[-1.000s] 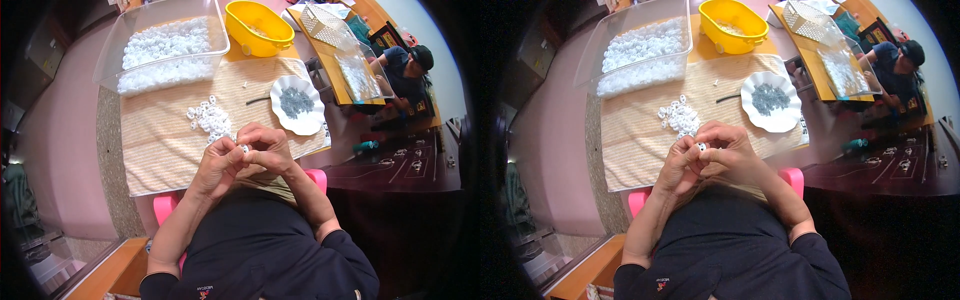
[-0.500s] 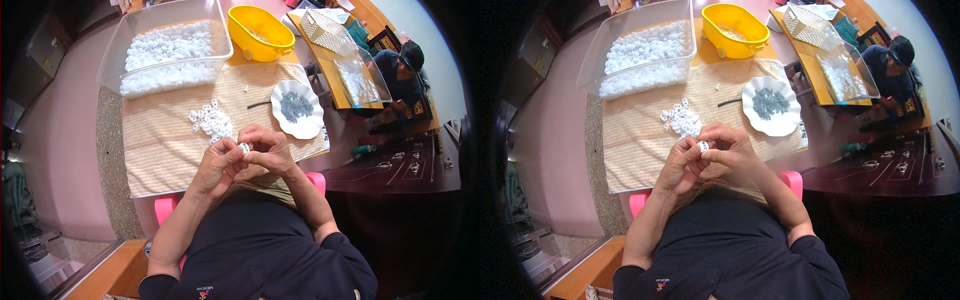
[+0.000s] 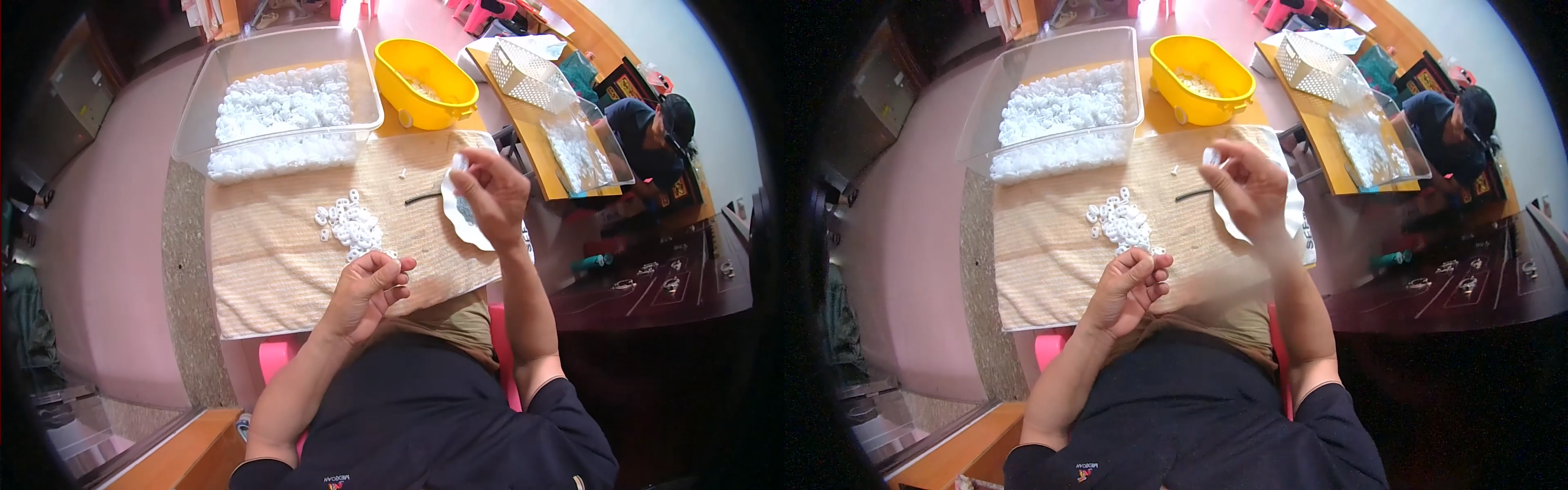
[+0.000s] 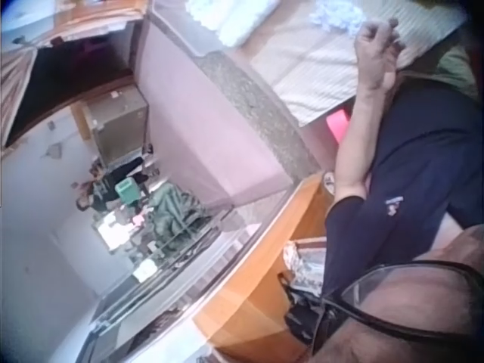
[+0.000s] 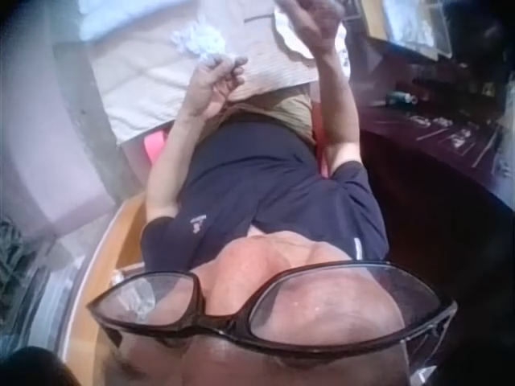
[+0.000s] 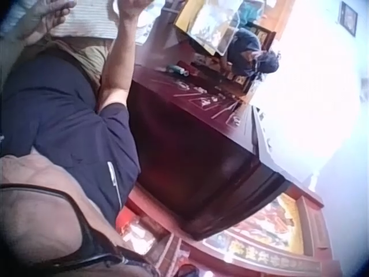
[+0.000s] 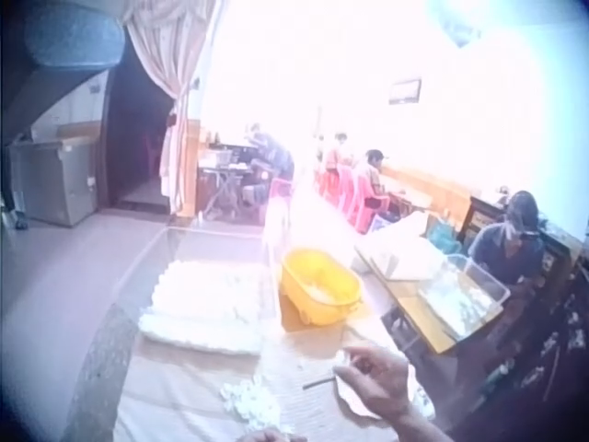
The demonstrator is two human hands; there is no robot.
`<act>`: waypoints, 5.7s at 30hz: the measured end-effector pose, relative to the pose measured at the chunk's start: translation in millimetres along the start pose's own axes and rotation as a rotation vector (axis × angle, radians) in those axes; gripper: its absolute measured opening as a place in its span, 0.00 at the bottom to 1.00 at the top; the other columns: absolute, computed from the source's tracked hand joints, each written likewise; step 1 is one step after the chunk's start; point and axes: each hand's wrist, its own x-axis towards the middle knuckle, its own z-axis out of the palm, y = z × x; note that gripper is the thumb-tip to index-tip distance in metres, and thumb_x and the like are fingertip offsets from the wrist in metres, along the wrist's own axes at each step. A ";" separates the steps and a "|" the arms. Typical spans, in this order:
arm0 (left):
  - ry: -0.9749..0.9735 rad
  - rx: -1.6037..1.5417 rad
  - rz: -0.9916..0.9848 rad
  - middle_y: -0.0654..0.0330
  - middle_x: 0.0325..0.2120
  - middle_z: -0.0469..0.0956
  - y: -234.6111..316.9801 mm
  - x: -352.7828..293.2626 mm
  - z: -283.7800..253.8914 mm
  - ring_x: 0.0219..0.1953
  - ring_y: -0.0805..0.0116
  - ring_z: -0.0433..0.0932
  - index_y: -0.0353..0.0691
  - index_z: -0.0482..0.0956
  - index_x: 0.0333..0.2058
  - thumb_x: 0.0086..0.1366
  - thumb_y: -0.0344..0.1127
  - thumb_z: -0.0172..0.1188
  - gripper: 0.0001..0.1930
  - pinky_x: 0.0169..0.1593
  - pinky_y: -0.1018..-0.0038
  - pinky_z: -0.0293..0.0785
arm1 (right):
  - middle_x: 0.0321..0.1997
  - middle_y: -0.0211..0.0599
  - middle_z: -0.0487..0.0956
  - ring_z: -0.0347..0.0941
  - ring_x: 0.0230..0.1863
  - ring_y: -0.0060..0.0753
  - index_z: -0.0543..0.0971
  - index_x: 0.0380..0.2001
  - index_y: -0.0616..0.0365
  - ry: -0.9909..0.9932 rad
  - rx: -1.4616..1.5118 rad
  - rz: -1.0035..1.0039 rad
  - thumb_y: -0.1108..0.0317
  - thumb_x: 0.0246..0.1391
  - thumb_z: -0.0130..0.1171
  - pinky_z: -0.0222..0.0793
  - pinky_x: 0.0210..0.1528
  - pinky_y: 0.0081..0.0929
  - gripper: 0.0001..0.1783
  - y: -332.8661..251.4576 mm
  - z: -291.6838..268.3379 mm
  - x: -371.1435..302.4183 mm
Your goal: Manually inserting metal pins into small white plastic rings for assembly.
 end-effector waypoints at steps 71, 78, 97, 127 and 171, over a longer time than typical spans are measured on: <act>0.194 0.057 0.327 0.62 0.27 0.79 7.6 5.6 -12.0 0.27 0.79 0.75 0.41 0.77 0.29 0.65 0.38 0.59 0.08 0.32 0.80 0.78 | 0.37 0.39 0.78 0.75 0.39 0.47 0.80 0.36 0.54 -0.602 -0.768 0.101 0.66 0.50 0.59 0.70 0.42 0.38 0.09 20.2 10.6 -67.9; 0.206 0.068 0.322 0.62 0.26 0.79 7.6 7.9 -12.6 0.26 0.79 0.75 0.41 0.77 0.29 0.65 0.37 0.59 0.08 0.32 0.80 0.78 | 0.36 0.41 0.76 0.75 0.38 0.47 0.79 0.35 0.56 -0.657 -0.675 0.066 0.66 0.51 0.59 0.70 0.42 0.38 0.09 21.3 35.3 -66.6; 0.286 0.405 0.436 0.62 0.28 0.78 -7.0 5.0 -2.9 0.27 0.79 0.74 0.37 0.76 0.33 0.64 0.31 0.60 0.05 0.33 0.80 0.75 | 0.24 0.46 0.79 0.77 0.23 0.38 0.80 0.32 0.64 -0.314 -0.459 0.039 0.71 0.51 0.61 0.70 0.26 0.29 0.07 11.0 37.3 -76.8; 0.108 0.301 0.279 0.61 0.31 0.79 -10.6 -1.4 4.9 0.31 0.73 0.79 0.38 0.76 0.36 0.63 0.30 0.61 0.05 0.37 0.76 0.79 | 0.32 0.34 0.80 0.77 0.32 0.22 0.77 0.38 0.66 -0.517 0.239 0.410 0.73 0.58 0.58 0.76 0.36 0.19 0.08 15.9 24.4 -73.3; 0.168 0.253 0.164 0.61 0.30 0.78 -2.5 5.8 -2.7 0.31 0.73 0.78 0.38 0.74 0.39 0.61 0.26 0.61 0.08 0.38 0.77 0.79 | 0.34 0.47 0.72 0.72 0.38 0.53 0.74 0.36 0.60 -0.619 -0.675 -0.018 0.77 0.49 0.51 0.69 0.39 0.40 0.10 31.3 -1.7 -73.6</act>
